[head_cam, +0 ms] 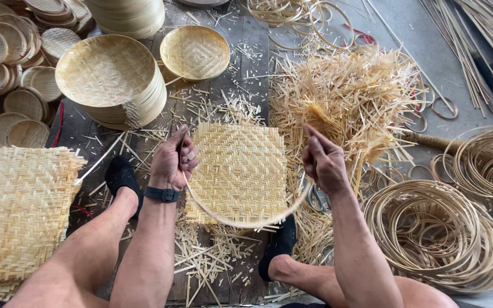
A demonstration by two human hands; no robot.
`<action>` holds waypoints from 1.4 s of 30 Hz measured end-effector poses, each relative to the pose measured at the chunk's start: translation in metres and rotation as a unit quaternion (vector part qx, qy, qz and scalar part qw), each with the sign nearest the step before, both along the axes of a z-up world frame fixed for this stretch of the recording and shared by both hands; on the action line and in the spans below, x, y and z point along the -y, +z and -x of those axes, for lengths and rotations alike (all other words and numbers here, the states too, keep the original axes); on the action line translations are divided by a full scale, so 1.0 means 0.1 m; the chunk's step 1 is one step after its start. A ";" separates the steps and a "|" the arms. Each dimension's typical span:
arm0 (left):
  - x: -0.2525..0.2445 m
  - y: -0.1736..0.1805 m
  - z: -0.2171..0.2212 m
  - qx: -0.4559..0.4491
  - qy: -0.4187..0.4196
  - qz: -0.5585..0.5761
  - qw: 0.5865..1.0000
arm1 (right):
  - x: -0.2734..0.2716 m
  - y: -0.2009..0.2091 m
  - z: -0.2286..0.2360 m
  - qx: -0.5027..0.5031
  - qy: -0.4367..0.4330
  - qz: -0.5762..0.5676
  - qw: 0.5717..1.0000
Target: The person places a circular bamboo frame onto a square woven mat, then uses a wooden block to press the mat into the frame. They trim the excess woven material around the edge using scissors. The process is repeated for multiple bowls.
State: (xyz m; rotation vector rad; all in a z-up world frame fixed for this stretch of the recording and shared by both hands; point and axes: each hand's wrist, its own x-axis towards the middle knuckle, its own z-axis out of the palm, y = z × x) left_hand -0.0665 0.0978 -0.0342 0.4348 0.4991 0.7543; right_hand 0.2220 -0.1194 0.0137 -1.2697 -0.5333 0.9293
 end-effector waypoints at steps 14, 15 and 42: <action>-0.20 -0.32 0.08 -0.147 -0.153 -0.007 0.977 | 0.09 -0.56 -0.44 -0.120 -0.007 0.090 0.989; -0.21 -0.37 0.08 -0.129 -0.168 -0.003 0.977 | 0.08 -0.55 -0.47 -0.130 -0.001 0.083 0.988; -0.19 -2.38 0.03 -0.659 -0.009 -0.354 0.663 | -0.28 -2.45 -0.13 0.347 -0.093 0.407 0.840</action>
